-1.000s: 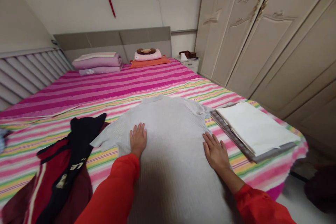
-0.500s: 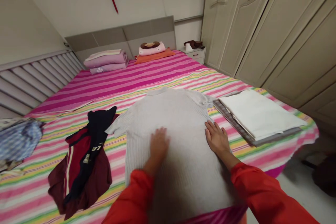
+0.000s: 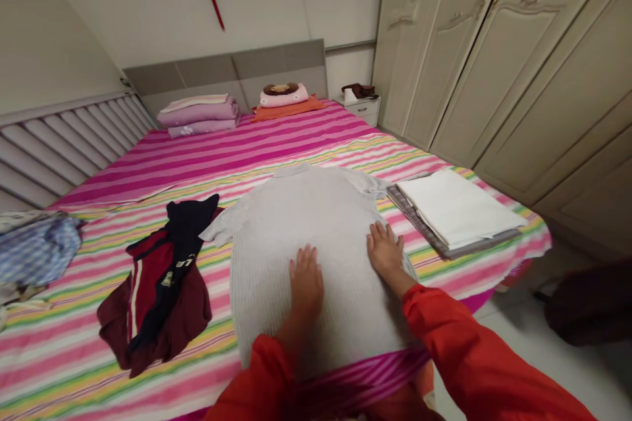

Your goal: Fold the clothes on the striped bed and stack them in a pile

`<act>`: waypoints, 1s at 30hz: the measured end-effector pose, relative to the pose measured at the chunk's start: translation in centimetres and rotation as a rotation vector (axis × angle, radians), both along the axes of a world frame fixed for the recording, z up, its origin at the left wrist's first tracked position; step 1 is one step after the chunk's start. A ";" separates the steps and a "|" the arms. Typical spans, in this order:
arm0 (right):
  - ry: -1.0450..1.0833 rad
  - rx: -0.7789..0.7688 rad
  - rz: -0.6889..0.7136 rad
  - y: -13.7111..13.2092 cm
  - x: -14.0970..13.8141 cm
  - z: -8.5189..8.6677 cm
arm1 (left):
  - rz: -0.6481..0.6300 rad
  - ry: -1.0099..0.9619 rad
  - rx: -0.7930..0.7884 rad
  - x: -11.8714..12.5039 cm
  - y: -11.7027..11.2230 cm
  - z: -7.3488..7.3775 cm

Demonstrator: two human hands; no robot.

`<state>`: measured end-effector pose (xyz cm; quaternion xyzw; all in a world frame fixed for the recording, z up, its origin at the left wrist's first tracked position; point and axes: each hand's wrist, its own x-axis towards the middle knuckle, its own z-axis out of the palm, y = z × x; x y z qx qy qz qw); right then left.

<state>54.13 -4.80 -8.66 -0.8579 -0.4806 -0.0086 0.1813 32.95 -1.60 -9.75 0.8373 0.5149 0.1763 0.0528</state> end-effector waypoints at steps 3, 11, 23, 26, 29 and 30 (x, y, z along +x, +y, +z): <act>0.025 0.062 0.240 -0.7 -5.4 -0.5 | -0.089 -0.013 0.019 2.5 -1.9 -1.1; -0.089 0.031 0.291 -5.4 -0.3 -2.7 | 0.040 0.074 0.058 -8.3 0.7 -0.6; -0.051 0.044 0.434 -6.7 -8.1 -1.2 | -0.091 0.058 0.080 -5.7 -3.6 -0.7; -0.036 -0.017 0.568 -6.2 -8.7 -1.5 | -0.270 0.095 0.049 -4.1 -3.5 -1.1; -0.091 -0.027 0.484 -7.2 -3.2 -2.6 | -0.160 0.096 0.062 -7.9 -2.1 -1.1; -0.125 -0.012 0.447 -7.9 -0.8 -3.1 | -0.098 0.086 0.066 -10.1 -1.6 -1.1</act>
